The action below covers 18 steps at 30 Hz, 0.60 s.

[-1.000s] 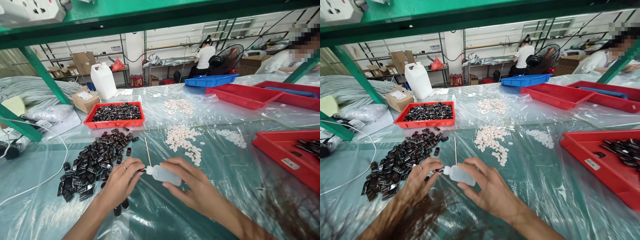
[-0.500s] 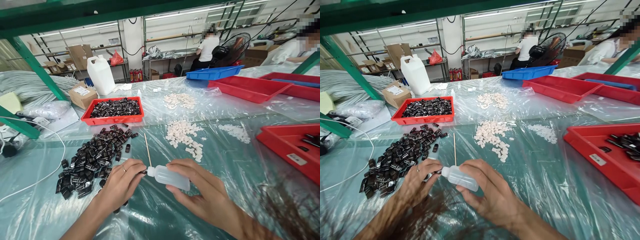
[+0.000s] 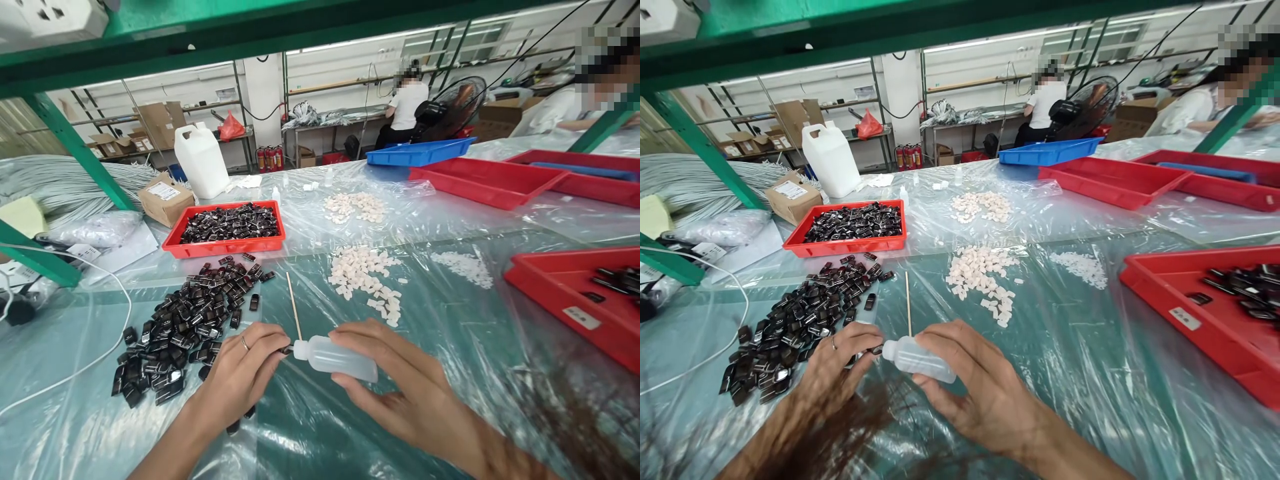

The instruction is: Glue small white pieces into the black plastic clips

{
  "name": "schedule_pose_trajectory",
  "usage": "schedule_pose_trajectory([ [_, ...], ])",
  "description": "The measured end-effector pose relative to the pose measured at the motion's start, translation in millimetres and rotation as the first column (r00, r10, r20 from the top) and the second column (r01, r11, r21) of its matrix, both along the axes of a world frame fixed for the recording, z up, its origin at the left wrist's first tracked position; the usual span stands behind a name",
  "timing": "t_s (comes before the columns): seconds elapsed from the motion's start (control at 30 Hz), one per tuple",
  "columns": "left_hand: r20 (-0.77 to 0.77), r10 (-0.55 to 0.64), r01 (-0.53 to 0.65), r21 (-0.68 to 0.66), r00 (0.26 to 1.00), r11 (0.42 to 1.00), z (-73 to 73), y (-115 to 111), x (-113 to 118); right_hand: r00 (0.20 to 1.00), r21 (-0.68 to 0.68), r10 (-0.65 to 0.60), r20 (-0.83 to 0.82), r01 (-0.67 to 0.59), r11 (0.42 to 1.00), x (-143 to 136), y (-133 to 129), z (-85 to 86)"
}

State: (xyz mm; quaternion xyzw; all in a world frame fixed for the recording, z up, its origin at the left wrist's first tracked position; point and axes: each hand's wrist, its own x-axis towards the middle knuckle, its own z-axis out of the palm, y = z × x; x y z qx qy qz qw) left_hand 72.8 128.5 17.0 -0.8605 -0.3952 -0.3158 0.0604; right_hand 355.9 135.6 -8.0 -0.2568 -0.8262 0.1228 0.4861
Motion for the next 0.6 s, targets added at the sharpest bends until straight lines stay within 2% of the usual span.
schedule_pose_trajectory([
  [0.27,0.016,-0.006,0.006,0.005,1.000,1.000,-1.2,0,-1,0.999,0.027,-0.028,0.036,0.027,0.999,1,-1,-3.4],
  [0.43,0.047,-0.003,0.004,-0.023,0.999,1.000,-4.2,-1,-1,1.000,-0.010,-0.010,-0.024,0.010,1.000,1,1,-3.5],
  [0.5,0.108,-0.006,0.014,-0.069,0.994,0.998,-7.3,0,-1,0.994,-0.133,-0.008,-0.107,-0.007,0.991,0,6,-2.4],
  [0.53,0.144,-0.006,0.020,-0.094,0.990,0.995,-8.6,0,-1,0.987,-0.240,-0.010,-0.159,-0.029,0.970,-1,9,-2.0],
  [0.57,0.175,-0.003,0.024,-0.116,0.985,0.993,-9.5,-1,-1,0.977,-0.366,-0.015,-0.214,-0.066,0.928,-2,13,-2.0],
  [0.6,0.195,0.005,0.023,-0.141,0.981,0.990,-9.9,-2,-1,0.962,-0.491,-0.019,-0.271,-0.121,0.862,-3,17,-2.4],
])
